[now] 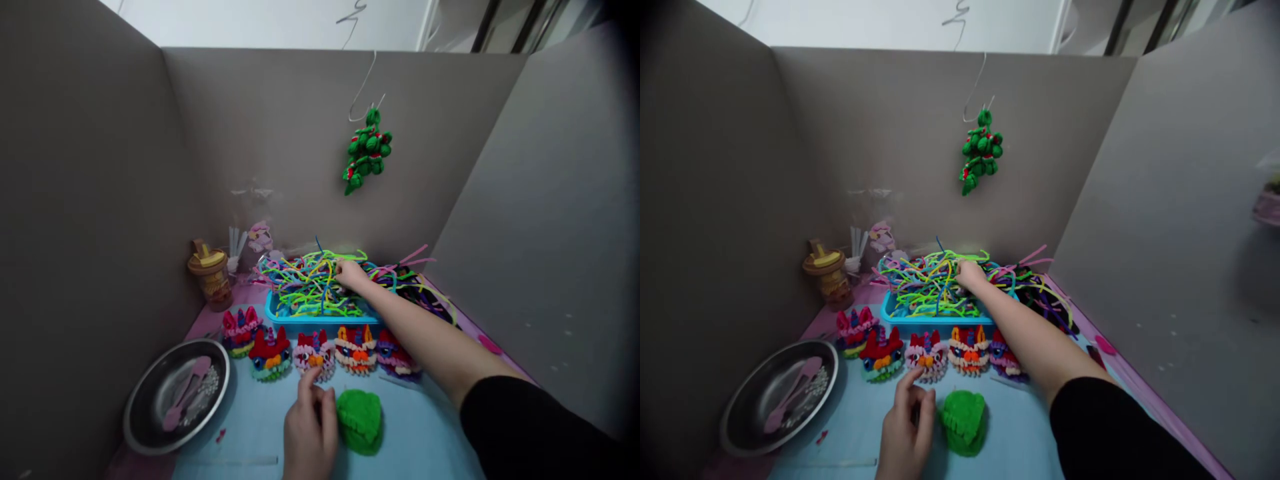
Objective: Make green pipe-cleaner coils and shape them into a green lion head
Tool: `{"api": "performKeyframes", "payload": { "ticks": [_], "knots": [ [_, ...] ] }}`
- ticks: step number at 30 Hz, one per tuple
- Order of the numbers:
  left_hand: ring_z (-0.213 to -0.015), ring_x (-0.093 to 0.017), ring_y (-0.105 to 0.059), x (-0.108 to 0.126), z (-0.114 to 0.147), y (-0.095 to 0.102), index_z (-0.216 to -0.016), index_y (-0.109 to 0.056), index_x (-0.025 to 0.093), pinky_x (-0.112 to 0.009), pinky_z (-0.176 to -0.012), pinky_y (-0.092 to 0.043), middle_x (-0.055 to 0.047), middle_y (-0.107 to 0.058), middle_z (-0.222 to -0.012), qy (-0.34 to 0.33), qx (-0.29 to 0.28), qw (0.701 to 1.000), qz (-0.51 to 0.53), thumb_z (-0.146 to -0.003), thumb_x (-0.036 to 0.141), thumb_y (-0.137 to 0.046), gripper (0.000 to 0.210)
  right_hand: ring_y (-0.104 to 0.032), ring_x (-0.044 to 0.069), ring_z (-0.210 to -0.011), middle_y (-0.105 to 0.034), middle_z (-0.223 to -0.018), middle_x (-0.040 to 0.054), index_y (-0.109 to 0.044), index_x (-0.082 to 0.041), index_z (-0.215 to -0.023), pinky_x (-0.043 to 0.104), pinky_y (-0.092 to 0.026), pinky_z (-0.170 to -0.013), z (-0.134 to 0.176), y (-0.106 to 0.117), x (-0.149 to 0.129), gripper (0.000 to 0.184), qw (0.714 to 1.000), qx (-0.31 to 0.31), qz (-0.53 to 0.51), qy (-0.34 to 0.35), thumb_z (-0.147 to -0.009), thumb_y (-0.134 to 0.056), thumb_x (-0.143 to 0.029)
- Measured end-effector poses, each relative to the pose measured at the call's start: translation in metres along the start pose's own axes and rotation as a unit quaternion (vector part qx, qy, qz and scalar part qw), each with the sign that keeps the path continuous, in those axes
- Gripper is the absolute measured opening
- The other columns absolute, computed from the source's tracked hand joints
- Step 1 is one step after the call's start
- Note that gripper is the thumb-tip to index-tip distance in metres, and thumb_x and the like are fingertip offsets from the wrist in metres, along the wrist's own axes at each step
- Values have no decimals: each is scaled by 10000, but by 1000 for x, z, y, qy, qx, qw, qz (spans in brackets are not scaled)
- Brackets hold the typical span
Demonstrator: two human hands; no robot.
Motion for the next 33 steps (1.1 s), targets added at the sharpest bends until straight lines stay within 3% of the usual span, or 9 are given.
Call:
{"api": "performKeyframes", "payload": {
  "ticks": [4,9,13,15,20,22,25,29,33],
  "knots": [
    [-575,-165,-616,7,4,-5,-1169,-496,175,-256,-549,-423,-12,-639,-640,-43,-13,999,-22,-904,278,-405,299,-589,113,-619,-612,-637,-18,-605,-141,-678,215,-480,-591,1,32,-16,111,994,9,-105,37,-754,-671,-187],
    [-598,-161,-624,12,3,-5,-1151,-510,175,-242,-537,-420,-19,-646,-653,-60,-28,997,-33,-905,260,-417,276,-556,93,-525,-585,-602,-31,-534,-185,-758,200,-455,-506,1,103,-32,69,962,75,-251,73,-799,-577,-219],
    [-562,-149,-604,10,-1,-1,-1142,-517,173,-233,-524,-410,-6,-638,-643,-49,-36,998,-23,-903,255,-424,269,-550,98,-477,-580,-558,-21,-482,-195,-669,206,-457,-463,-4,143,-43,200,938,86,-323,90,-712,-678,-190],
    [-557,-147,-596,6,-3,1,-1140,-524,177,-232,-528,-407,-2,-632,-642,-31,-34,999,-16,-903,263,-426,271,-569,81,-512,-622,-643,-23,-474,-203,-699,181,-459,-474,-4,166,-51,205,912,107,-378,116,-712,-678,-192],
    [-533,-145,-566,-1,-8,5,-1105,-559,189,-233,-519,-390,8,-609,-625,1,-26,1000,13,-889,303,-462,263,-609,79,-529,-645,-648,-35,-484,-198,-704,154,-454,-455,1,208,-77,230,800,116,-558,190,-657,-692,-112],
    [-533,-145,-562,-2,-9,9,-1086,-568,186,-236,-527,-398,8,-608,-627,11,-14,999,31,-884,320,-474,260,-638,83,-570,-661,-680,-40,-482,-204,-726,165,-489,-503,9,215,-87,229,780,119,-573,222,-670,-682,-108],
    [-596,-156,-587,-5,-13,16,-997,-600,180,-244,-576,-431,-13,-631,-672,31,2,997,73,-876,351,-494,234,-673,109,-631,-677,-706,-31,-486,-206,-752,196,-523,-550,23,205,-99,222,798,88,-550,232,-684,-677,-114],
    [-643,-155,-585,-10,-18,21,-848,-636,172,-241,-612,-442,-17,-627,-679,70,19,986,151,-840,405,-555,246,-688,104,-705,-690,-772,-38,-474,-212,-747,201,-534,-615,59,199,-90,216,771,148,-574,232,-699,-672,-138],
    [-509,-96,-486,-12,-20,7,-825,-681,140,-207,-484,-370,-20,-619,-668,142,-49,946,288,-753,486,-658,354,-694,135,-760,-697,-860,-14,-502,-211,-734,278,-553,-707,127,168,-94,232,772,79,-584,240,-679,-728,-205]
  ]
}}
Point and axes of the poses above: each hand's wrist, its own z-axis away from the middle knuckle, its own y-axis out of the back of the hand, x = y × z, the point moved 9 cm from there along -z, towards the middle knuckle
